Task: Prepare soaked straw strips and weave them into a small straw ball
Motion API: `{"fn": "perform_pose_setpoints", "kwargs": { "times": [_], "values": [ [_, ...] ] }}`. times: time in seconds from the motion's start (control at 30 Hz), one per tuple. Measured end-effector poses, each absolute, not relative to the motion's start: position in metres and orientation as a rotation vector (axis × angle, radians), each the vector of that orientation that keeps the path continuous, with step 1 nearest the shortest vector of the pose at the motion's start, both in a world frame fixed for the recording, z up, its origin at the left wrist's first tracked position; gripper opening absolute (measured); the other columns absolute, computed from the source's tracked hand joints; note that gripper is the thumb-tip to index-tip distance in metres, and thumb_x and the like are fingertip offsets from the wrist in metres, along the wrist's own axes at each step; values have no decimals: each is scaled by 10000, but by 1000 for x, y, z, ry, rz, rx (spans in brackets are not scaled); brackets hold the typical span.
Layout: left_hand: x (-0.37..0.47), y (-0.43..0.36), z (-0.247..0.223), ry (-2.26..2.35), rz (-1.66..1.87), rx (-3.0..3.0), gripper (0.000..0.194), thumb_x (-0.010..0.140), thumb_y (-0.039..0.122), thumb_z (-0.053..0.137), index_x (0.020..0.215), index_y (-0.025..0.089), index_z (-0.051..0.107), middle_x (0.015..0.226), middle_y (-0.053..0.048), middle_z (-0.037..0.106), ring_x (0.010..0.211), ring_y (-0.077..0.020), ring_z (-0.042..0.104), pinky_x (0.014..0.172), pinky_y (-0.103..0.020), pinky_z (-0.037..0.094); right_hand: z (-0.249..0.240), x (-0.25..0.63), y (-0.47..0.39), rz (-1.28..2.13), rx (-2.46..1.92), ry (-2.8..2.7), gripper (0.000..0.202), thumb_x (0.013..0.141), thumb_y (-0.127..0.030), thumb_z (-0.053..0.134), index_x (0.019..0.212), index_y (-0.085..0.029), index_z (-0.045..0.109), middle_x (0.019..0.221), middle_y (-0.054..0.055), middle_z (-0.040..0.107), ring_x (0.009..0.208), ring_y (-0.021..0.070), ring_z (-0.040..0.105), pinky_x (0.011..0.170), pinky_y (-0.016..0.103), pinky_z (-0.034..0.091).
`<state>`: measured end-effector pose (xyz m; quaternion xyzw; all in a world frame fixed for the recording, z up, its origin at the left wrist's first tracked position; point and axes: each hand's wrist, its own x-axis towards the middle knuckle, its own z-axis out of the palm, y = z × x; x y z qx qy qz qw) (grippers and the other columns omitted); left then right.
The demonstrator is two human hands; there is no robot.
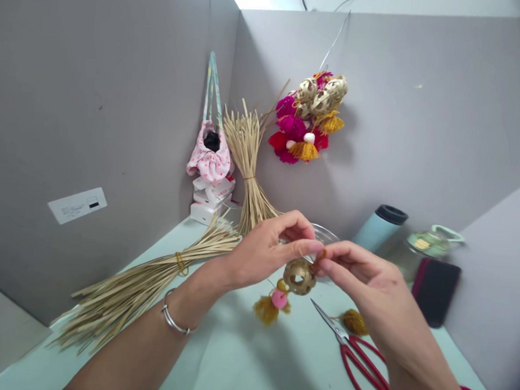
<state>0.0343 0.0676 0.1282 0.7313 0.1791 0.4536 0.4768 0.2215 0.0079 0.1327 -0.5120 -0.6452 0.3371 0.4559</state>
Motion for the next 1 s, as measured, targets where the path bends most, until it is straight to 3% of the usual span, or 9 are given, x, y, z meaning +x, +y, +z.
{"fn": "perform_pose_setpoints", "kwargs": {
  "times": [0.2,0.47,0.77,1.0],
  "values": [
    [35,72,124,427,889,1885,157,884,328,638,920,176,659,996,-43,643,970,-168,611,869,-298,474,129,224,12,792,-1243,-1489,166,811,-413,757,854,-259,711,771,-29,679,746,129,609,680,212,490],
    [37,73,121,452,933,1802,106,847,240,648,815,165,581,898,-23,620,865,-136,583,804,-274,464,130,225,12,809,-1293,-1471,204,793,-427,768,833,-237,708,751,-19,677,715,129,610,659,223,489],
    [33,80,119,365,1043,1558,95,897,246,571,848,199,505,808,4,632,809,-118,580,779,-259,451,133,221,13,778,-1341,-1563,208,851,-429,692,790,-231,684,731,-24,655,718,126,590,676,225,473],
    [36,78,118,279,1019,1512,144,902,301,601,864,192,513,847,-17,636,808,-124,600,777,-272,468,130,216,16,899,-1260,-1607,282,827,-453,713,1010,-239,685,982,46,714,884,212,652,780,321,517]
  ]
}}
